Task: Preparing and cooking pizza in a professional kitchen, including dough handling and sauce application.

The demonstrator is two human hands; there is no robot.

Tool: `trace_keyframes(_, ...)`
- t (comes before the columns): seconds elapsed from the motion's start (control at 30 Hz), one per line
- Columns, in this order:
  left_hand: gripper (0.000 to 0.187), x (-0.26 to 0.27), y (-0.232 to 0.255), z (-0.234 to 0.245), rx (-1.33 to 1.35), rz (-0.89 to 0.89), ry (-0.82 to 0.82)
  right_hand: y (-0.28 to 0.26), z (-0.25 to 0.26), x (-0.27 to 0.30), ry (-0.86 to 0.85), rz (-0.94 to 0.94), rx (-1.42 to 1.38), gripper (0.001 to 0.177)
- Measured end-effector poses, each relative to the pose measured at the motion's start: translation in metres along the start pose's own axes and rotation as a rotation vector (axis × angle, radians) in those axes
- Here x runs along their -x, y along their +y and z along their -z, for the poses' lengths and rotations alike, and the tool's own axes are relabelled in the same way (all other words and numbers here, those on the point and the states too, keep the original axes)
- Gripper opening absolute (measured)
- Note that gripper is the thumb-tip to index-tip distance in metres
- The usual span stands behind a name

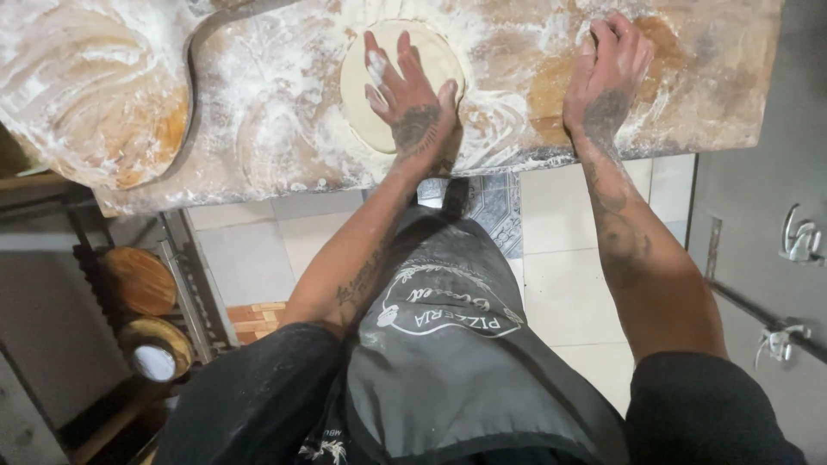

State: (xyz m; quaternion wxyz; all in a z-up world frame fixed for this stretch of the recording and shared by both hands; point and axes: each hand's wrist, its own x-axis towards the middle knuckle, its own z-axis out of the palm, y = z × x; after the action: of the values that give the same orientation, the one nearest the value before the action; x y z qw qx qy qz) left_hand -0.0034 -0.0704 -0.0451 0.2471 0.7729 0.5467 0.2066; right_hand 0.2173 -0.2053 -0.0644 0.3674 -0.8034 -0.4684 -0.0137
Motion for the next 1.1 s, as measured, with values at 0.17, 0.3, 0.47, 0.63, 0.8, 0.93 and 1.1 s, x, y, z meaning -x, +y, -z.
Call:
trace_keyframes(0.17, 0.103, 0.020, 0.000, -0.008, -0.131, -0.153, 0.012, 0.011, -0.003, 0.005, 0.006, 0.008, 0.045, 0.027)
trace_keyframes(0.3, 0.108, 0.008, 0.004, 0.005, -0.063, -0.080, 0.026, 0.013, -0.005, -0.005, 0.011, 0.018, 0.038, 0.027)
trace_keyframes(0.47, 0.118, 0.027, -0.014, 0.000, -0.030, -0.014, 0.027, 0.016, -0.005, 0.001, 0.010, 0.028, 0.072, 0.028)
trace_keyframes(0.63, 0.126, 0.028, -0.027, 0.017, -0.085, 0.044, -0.071, 0.023, -0.009, 0.005, -0.015, 0.032, 0.046, 0.030)
trace_keyframes(0.8, 0.135, 0.043, -0.049, 0.001, -0.076, -0.026, 0.019, 0.020, 0.000, 0.004, 0.003, 0.101, 0.114, 0.035)
trace_keyframes(0.93, 0.136, 0.019, -0.050, 0.028, -0.046, -0.009, -0.060, 0.022, -0.015, -0.009, 0.008, 0.024, 0.045, 0.032)
trace_keyframes(1.1, 0.146, 0.020, -0.059, 0.031, 0.008, -0.032, -0.097, 0.026, -0.011, 0.002, 0.044, 0.150, 0.116, 0.033)
